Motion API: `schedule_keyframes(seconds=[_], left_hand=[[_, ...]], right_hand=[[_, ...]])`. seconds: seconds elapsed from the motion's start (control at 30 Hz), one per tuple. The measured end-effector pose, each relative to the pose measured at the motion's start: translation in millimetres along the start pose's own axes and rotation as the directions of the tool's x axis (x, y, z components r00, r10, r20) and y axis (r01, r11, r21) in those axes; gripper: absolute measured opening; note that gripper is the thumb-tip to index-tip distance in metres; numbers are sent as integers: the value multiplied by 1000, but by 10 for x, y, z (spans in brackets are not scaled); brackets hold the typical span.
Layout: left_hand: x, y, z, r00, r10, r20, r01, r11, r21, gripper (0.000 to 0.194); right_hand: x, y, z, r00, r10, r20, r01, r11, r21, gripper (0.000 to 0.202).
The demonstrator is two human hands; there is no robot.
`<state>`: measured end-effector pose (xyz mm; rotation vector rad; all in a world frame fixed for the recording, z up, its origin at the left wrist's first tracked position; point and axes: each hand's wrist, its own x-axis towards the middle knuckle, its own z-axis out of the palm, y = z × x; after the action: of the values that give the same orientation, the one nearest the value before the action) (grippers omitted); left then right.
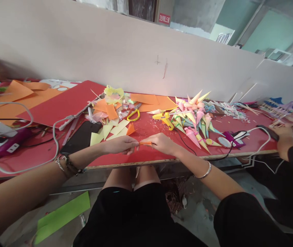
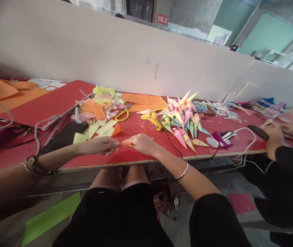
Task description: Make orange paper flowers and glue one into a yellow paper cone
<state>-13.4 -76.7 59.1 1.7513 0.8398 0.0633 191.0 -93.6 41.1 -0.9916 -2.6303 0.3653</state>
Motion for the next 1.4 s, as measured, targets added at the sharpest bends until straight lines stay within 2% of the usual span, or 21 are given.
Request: schedule_keyframes(seconds=[0.1, 0.2, 0.3, 0.37, 0.43, 0.5, 0.53, 0.57, 0.63, 0.7, 0.77, 0.83, 0.9, 0.97, 1.03, 1.1, 1.17, 1.27, 1.33, 1.4], left_hand=[[-13, -39, 16, 1000, 3, 23, 1, 985, -175, 35], [-27, -88, 61, 994, 15, 108, 22, 941, -337, 35], [-30, -124, 112, 987, 49, 155, 21, 908, -419, 34], [-28, -119, 128, 988, 53, 145, 6, 927, -376, 35], [-33, -85, 126, 995, 47, 90, -28, 980, -196, 38], [-50, -29, 117, 995, 91, -34, -84, 984, 157, 41], [-62, 3, 114, 984, 146, -106, -97, 924, 371, 41], [-76, 35, 112, 964, 216, -157, -90, 817, 570, 40], [-101, 94, 113, 922, 342, -179, -42, 548, 835, 34], [-117, 143, 117, 908, 394, -144, -9, 362, 932, 32], [-123, 184, 118, 913, 377, -156, 37, 305, 952, 31], [-123, 218, 119, 924, 303, -233, 124, 340, 932, 29], [-125, 236, 122, 931, 214, -294, 170, 458, 872, 30], [-129, 230, 127, 941, 166, -295, 120, 651, 749, 33], [-134, 199, 135, 951, 139, -275, 32, 842, 539, 37], [-139, 156, 143, 970, 73, -230, -8, 962, 272, 39], [-148, 119, 154, 991, -9, -131, 10, 1000, 11, 39], [-176, 102, 182, 998, -63, 22, 67, 963, -260, 39], [-201, 120, 209, 995, -71, 64, 87, 946, -311, 40], [-224, 150, 236, 998, -53, 33, 59, 972, -226, 41]], right_hand=[[-37, -29, 9, 990, -133, -38, 119, 959, -258, 31], [-79, -83, -1, 961, -274, -23, 234, 862, -450, 33], [-106, -123, -15, 930, -368, -21, 299, 787, -540, 33], [-112, -129, -21, 935, -353, -15, 289, 789, -542, 31], [-107, -125, -33, 966, -258, -10, 220, 844, -489, 27], [-93, -119, -60, 994, -113, -15, 100, 926, -364, 22], [-84, -119, -79, 999, -45, -11, 41, 961, -272, 20], [-75, -122, -103, 1000, 12, 0, -12, 986, -167, 19], [-60, -133, -151, 994, 92, 52, -94, 994, 54, 26], [-51, -149, -188, 984, 136, 115, -159, 961, 228, 34], [-45, -163, -205, 979, 157, 129, -190, 932, 308, 37], [-40, -171, -201, 987, 135, 82, -153, 949, 276, 34], [-36, -171, -184, 998, 68, 17, -70, 988, 141, 26], [-41, -164, -160, 1000, -11, -21, 10, 998, -57, 20], [-56, -156, -140, 995, -94, -31, 83, 962, -259, 22], [-81, -156, -131, 981, -192, -39, 157, 889, -431, 25], [-108, -170, -134, 949, -310, -54, 229, 800, -555, 28], [-145, -212, -154, 887, -451, -103, 285, 708, -646, 30], [-165, -238, -165, 865, -486, -127, 299, 701, -648, 28], [-175, -250, -168, 883, -450, -134, 288, 745, -601, 27]])
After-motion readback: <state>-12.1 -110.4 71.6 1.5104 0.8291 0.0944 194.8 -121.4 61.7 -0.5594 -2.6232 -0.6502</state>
